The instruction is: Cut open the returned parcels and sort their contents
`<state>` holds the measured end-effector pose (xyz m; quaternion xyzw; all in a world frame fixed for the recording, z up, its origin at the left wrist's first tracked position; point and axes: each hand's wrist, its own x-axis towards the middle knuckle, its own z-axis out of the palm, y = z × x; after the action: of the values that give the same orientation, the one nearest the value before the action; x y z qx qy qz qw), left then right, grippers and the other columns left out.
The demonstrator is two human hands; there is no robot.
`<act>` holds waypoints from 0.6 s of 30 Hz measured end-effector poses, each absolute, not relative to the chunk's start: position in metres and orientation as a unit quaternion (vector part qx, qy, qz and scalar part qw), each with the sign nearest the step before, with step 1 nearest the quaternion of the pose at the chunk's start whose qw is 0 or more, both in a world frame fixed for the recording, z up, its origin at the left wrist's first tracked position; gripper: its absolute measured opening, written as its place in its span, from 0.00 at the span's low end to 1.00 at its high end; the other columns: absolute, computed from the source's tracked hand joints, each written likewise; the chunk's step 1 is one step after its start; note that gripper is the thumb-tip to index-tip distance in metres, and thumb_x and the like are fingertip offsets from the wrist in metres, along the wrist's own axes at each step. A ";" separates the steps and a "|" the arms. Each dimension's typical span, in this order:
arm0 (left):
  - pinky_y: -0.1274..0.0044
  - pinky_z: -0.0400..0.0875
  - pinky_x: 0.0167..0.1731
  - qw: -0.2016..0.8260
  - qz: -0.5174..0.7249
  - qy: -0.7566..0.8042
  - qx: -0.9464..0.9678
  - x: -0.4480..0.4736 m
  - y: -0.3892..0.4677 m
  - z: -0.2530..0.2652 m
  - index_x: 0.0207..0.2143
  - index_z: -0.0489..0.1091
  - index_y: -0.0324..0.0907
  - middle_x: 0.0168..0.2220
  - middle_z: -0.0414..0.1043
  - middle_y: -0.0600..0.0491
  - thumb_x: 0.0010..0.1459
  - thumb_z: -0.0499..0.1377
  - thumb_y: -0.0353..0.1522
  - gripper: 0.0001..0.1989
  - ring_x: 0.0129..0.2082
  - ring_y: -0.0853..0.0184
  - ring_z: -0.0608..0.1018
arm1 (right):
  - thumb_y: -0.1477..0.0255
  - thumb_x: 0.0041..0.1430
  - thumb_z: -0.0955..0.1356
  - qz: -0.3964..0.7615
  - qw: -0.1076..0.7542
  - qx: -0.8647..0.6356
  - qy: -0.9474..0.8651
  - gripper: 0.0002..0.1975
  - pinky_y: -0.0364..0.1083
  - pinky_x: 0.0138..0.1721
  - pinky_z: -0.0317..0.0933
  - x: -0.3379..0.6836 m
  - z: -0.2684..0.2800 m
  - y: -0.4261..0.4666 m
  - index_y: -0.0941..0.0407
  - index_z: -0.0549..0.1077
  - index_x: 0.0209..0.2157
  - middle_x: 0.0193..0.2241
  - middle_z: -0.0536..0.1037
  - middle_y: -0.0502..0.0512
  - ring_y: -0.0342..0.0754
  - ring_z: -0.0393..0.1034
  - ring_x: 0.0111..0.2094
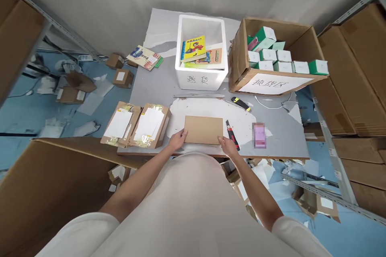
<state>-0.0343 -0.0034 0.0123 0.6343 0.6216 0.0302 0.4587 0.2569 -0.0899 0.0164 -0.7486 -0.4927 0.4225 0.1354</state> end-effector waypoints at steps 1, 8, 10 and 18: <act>0.68 0.69 0.44 0.458 0.026 0.623 0.634 -0.033 -0.003 0.010 0.57 0.68 0.44 0.48 0.77 0.46 0.64 0.43 0.49 0.29 0.49 0.52 0.77 | 0.57 0.63 0.60 0.415 0.130 -0.755 -0.491 0.21 0.47 0.37 0.60 0.256 0.016 -0.088 0.57 0.75 0.35 0.32 0.79 0.62 0.55 0.73 0.37; 0.71 0.71 0.44 0.480 0.103 0.606 0.626 -0.033 -0.008 -0.007 0.54 0.71 0.44 0.47 0.78 0.49 0.64 0.46 0.48 0.26 0.48 0.55 0.77 | 0.51 0.62 0.59 0.432 0.156 -0.756 -0.466 0.25 0.45 0.32 0.60 0.254 0.008 -0.095 0.55 0.76 0.40 0.30 0.79 0.56 0.50 0.72 0.29; 0.70 0.71 0.46 0.488 0.116 0.608 0.615 -0.034 -0.010 -0.012 0.54 0.71 0.44 0.47 0.78 0.50 0.64 0.46 0.47 0.26 0.48 0.55 0.77 | 0.50 0.62 0.58 0.442 0.173 -0.755 -0.452 0.28 0.46 0.31 0.62 0.254 0.003 -0.099 0.55 0.76 0.43 0.30 0.79 0.55 0.48 0.71 0.26; 0.65 0.70 0.53 0.542 0.164 0.630 0.531 -0.061 -0.040 -0.040 0.61 0.61 0.37 0.57 0.69 0.41 0.53 0.57 0.31 0.32 0.50 0.59 0.77 | 0.65 0.58 0.61 0.429 0.233 -0.762 -0.425 0.29 0.52 0.44 0.67 0.263 -0.023 -0.128 0.59 0.64 0.60 0.48 0.74 0.65 0.51 0.74 0.41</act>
<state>-0.0613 -0.0398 -0.0403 0.5305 0.6304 0.1641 0.5425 0.2631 -0.1281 -0.0227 -0.7621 -0.4248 0.4293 0.2334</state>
